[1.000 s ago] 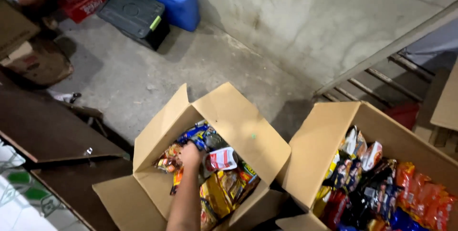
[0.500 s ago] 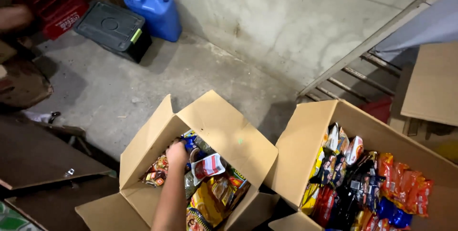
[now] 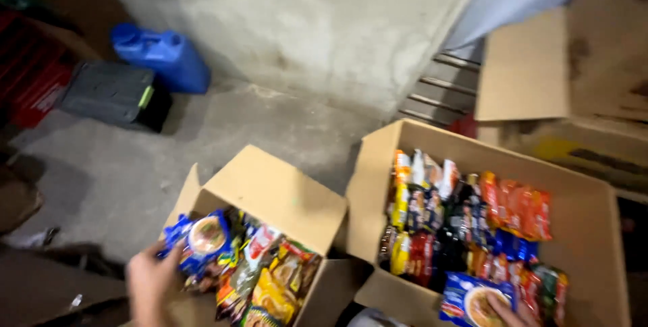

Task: Sorting various packaged snacks and instant noodles from one cardboard box into another while organized on the floor.

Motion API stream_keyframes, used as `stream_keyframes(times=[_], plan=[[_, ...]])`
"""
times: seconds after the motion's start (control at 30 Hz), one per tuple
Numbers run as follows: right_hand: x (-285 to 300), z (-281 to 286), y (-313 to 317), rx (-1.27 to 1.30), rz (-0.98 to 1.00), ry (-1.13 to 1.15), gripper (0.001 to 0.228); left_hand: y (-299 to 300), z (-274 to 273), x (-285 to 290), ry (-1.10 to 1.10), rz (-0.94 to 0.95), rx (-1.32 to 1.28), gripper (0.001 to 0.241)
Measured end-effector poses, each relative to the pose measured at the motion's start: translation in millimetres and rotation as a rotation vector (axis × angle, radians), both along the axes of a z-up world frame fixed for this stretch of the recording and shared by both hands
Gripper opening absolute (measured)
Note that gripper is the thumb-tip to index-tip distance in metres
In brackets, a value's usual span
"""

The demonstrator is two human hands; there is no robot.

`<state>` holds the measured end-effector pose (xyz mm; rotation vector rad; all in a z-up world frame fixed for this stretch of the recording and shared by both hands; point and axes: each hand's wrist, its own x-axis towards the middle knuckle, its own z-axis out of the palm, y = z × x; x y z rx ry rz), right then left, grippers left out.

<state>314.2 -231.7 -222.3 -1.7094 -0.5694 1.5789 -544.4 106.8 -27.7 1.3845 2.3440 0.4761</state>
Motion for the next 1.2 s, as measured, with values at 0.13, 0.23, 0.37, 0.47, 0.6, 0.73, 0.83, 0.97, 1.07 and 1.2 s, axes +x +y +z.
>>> stream_keyframes(times=[0.13,0.23,0.37,0.47,0.6,0.73,0.83,0.97,1.07,1.2], plan=[[-17,97,124,0.022,-0.1,-0.034,0.056,-13,31,30,-0.433,-0.142,0.153,0.042],[-123,184,115,0.076,-0.463,0.217,0.055,-36,8,78,-0.856,-0.281,0.184,0.039],[-121,204,123,0.123,-0.473,0.355,0.051,-53,12,261,-1.446,-0.325,0.152,0.058],[-106,209,107,0.209,-0.38,0.487,0.055,-115,64,403,-1.76,-0.213,-0.048,0.059],[-81,241,81,0.213,-0.212,0.599,0.069,-145,43,526,-1.804,-0.294,-0.187,0.052],[-45,249,53,0.159,-0.194,0.605,0.07,-177,8,603,-1.647,-0.227,-0.113,0.055],[-17,246,33,0.108,-0.281,0.66,0.078,-204,-9,647,-1.552,-0.112,-0.089,0.059],[19,234,4,0.471,-0.173,0.376,0.055,-230,-9,680,-1.681,-0.038,-0.198,0.056],[29,268,4,0.615,0.0,0.17,0.045,-239,4,694,-1.853,-0.04,-0.268,0.054],[34,270,-1,0.764,0.135,-0.02,0.045,-257,27,704,-2.084,-0.093,-0.311,0.051]])
